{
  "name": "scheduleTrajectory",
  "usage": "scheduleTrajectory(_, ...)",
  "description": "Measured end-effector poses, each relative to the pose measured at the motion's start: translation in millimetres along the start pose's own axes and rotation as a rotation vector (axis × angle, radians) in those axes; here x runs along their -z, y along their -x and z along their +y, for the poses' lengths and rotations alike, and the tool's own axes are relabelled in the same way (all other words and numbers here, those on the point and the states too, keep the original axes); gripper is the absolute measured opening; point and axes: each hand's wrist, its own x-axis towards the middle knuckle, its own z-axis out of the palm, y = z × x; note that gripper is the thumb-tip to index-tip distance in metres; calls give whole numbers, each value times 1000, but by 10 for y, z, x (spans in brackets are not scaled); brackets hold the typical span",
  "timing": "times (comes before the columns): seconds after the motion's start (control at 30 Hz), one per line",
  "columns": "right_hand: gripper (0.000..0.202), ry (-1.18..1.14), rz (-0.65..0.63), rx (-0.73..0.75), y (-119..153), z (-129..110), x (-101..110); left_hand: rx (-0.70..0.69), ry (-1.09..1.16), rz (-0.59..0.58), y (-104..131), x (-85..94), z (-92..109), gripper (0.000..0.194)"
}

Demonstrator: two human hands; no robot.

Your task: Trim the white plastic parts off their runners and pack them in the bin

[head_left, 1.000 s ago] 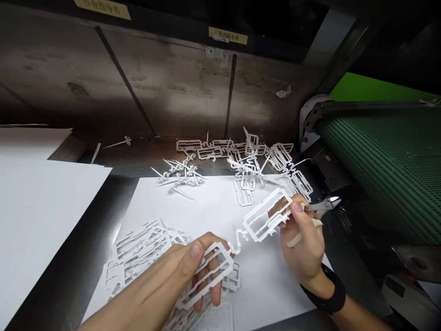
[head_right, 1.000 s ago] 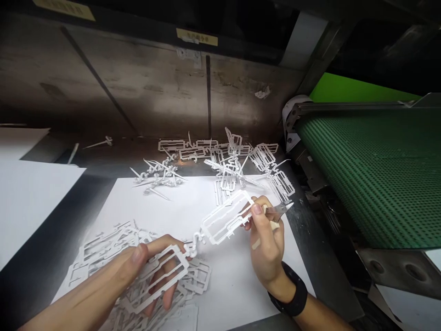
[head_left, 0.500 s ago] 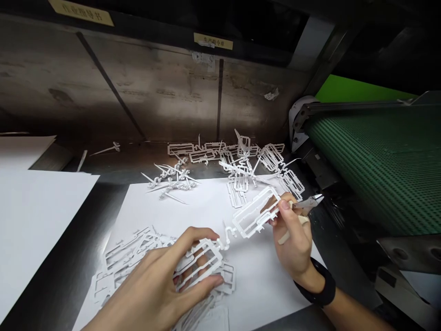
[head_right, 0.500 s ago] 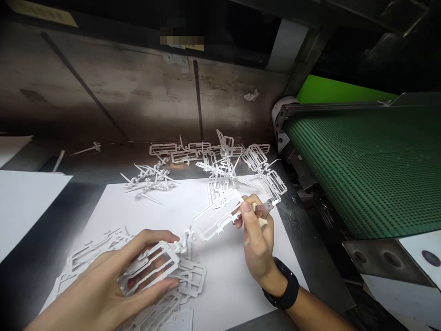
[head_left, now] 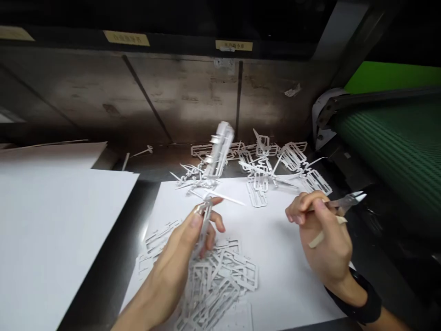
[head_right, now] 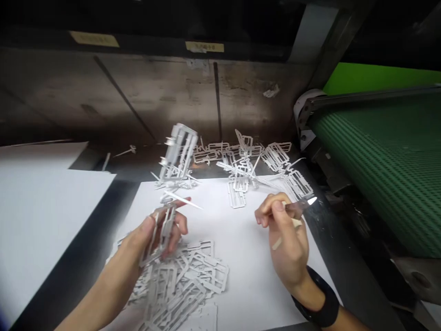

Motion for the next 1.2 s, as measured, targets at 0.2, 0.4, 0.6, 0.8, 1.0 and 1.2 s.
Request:
scheduleTrajectory(0.2,29,-15,-36,-70,57,-2,28,76,646,-246,-35,15,-2,68)
scheduleTrajectory(0.4,29,2,-63,-111,78,19,70,27,690,-181,-55,-3,-8,74)
scheduleTrajectory(0.6,26,47,-49,-77,60,103,125,17,741,-211,-65,8,-33,82)
scheduleTrajectory(0.8,25,57,-81,-133,92,85,120,102,660,-385,-68,76,-91,74)
scheduleTrajectory(1.0,32,91,-167,-149,141,68,34,456,465,-737,-28,98,-73,85)
scheduleTrajectory(1.2,24,16,-32,-84,158,76,12,441,272,-790,-34,67,102,75)
